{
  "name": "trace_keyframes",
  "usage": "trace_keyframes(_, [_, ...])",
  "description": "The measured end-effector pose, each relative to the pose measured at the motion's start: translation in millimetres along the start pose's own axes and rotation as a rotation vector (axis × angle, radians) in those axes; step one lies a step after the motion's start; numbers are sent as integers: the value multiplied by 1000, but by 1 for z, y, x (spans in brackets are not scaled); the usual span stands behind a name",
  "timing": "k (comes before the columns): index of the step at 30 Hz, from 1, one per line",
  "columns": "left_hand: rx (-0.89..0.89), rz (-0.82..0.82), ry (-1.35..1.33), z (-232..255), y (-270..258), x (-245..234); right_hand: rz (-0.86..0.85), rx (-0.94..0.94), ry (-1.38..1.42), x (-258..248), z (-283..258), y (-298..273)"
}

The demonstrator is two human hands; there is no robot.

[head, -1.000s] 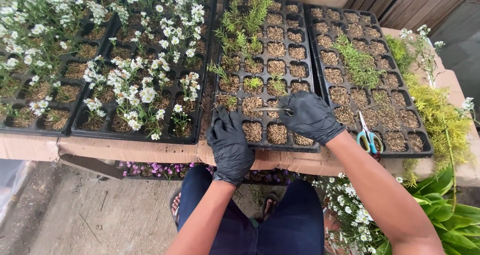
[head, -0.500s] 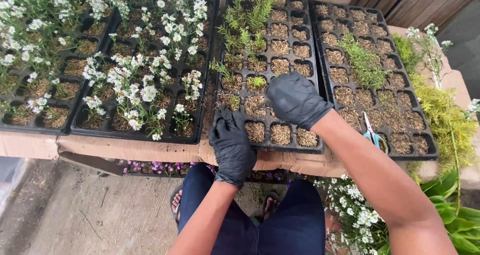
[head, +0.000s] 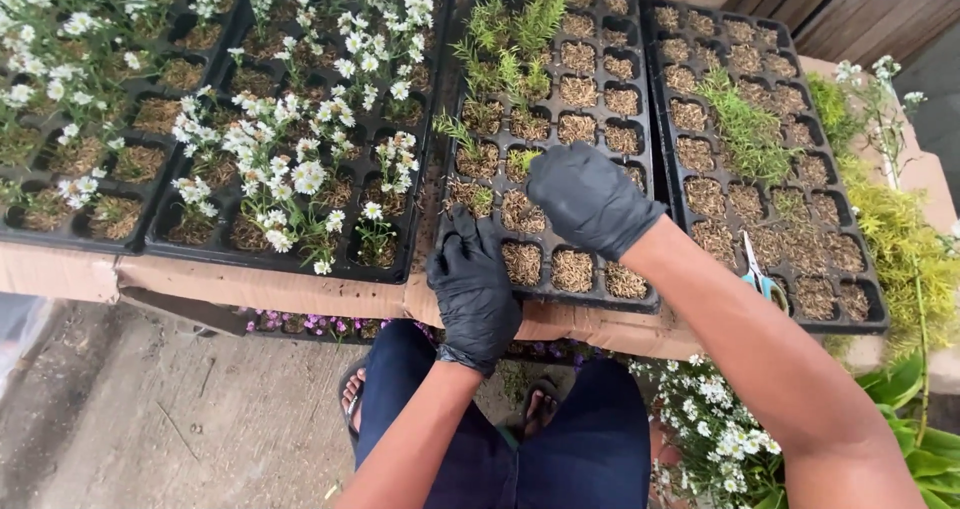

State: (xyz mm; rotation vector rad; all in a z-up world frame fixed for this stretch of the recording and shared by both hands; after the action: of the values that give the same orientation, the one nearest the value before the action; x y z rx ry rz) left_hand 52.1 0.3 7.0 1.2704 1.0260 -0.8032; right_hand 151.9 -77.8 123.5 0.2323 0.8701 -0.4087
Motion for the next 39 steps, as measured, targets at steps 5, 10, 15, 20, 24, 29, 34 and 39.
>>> trace_keyframes(5, [25, 61, 24, 0, -1, 0, 101, 217, 890, 75, -4, -15])
trace_keyframes(10, [28, 74, 38, -2, -3, 0, -194, 247, 712, 34, -3, 10])
trace_keyframes(15, [44, 100, 55, -1, -3, -10, -577, 173, 615, -5, 9, 18])
trace_keyframes(20, [47, 110, 50, 1, -1, -9, 82, 173, 497, 57, 12, 8])
trace_keyframes(24, [28, 92, 32, 0, -1, -6, 3, 399, 1171, 32, 30, -4])
trace_keyframes(29, [33, 91, 2, 2, -2, -7, 49, 573, 1580, 5, 21, -26])
trace_keyframes(34, [40, 76, -7, 1, 0, -7, 267, 571, 1755, 13, 6, -21])
trace_keyframes(39, [45, 47, -27, 2, -1, -8, 528, 779, 1832, 41, -8, -16])
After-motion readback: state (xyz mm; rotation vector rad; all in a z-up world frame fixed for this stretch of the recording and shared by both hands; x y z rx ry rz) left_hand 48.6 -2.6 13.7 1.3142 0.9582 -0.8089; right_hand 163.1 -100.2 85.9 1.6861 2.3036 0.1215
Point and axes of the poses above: each hand's wrist, its own y-axis towards the middle knuckle, its own x-axis out of the palm, z = x × y, the point moved 5 cm from there along y, towards the middle knuckle
